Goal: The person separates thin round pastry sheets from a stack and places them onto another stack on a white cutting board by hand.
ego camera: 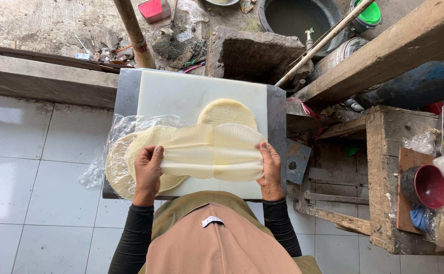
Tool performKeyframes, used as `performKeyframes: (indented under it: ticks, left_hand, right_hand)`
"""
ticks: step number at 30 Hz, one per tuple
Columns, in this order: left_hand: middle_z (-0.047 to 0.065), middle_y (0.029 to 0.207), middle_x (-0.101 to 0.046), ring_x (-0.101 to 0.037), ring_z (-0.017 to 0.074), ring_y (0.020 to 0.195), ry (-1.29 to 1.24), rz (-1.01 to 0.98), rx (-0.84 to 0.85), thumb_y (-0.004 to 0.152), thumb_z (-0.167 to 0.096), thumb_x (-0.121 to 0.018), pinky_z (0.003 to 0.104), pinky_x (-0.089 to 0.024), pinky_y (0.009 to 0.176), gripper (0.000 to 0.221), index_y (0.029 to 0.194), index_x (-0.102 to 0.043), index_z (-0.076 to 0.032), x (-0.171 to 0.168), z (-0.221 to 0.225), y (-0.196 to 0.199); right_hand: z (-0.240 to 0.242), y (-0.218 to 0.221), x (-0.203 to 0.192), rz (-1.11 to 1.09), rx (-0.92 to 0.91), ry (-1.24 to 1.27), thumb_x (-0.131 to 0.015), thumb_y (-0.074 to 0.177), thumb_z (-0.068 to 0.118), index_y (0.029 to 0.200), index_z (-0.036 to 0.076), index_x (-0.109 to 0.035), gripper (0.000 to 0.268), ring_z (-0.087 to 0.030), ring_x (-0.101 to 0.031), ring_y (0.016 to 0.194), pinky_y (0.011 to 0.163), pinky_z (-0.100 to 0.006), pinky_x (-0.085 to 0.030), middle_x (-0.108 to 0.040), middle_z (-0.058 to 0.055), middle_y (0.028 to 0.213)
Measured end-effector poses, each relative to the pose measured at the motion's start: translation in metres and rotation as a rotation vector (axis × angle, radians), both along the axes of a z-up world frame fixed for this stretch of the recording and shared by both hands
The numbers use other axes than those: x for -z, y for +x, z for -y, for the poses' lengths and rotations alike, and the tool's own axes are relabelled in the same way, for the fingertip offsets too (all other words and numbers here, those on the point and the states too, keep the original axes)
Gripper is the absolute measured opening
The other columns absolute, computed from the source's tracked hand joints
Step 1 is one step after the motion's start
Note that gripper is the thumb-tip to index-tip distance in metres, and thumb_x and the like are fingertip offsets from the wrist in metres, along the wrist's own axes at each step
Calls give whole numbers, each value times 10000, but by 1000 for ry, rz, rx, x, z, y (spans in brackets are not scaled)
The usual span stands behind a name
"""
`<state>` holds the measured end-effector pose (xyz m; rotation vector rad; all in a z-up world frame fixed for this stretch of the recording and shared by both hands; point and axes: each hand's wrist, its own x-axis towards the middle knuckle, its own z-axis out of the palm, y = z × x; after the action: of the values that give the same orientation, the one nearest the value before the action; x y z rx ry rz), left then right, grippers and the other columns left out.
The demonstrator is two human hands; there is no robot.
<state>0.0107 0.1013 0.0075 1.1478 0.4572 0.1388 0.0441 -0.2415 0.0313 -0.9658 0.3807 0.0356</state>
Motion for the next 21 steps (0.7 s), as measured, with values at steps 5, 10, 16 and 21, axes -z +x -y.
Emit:
performKeyframes:
  ticks: [5, 10, 16, 21]
  left_hand:
    - [-29, 828, -609, -504, 27, 640, -31, -32, -37, 1020, -209, -674, 186, -381, 483, 158, 1027, -632, -57, 18, -10, -4]
    - [-35, 865, -600, -508, 41, 723, 86, -78, 49, 1022, -253, -656, 196, -414, 595, 169, 1038, -627, -87, 38, -14, -15]
    - [-10, 961, -626, -554, 74, 854, -19, -20, 117, 983, -182, -699, 229, -455, 750, 158, 1050, -593, -85, 58, -8, -22]
    - [76, 1062, -606, -603, 149, 893, 326, -85, 150, 925, -234, -733, 302, -511, 770, 351, 1171, -549, -65, 36, -2, -11]
  right_hand:
    - [2, 3, 16, 29, -1, -28, -684, 994, 254, 962, 94, -708, 165, -129, -689, 857, 749, -291, -599, -725, -36, 948]
    - [-6, 1, 28, 77, -67, -1, -678, 1014, 252, 962, 122, -699, 142, -116, -661, 988, 890, -310, -573, -693, 10, 1014]
    - [-21, -1, 17, 58, -190, 47, -610, 1044, 215, 1076, 117, -653, 112, -114, -655, 929, 810, -303, -563, -690, 14, 996]
    - [-35, -8, -5, 78, -365, -38, -580, 1053, 164, 1090, 86, -644, 107, -82, -624, 854, 697, -252, -514, -666, 18, 960]
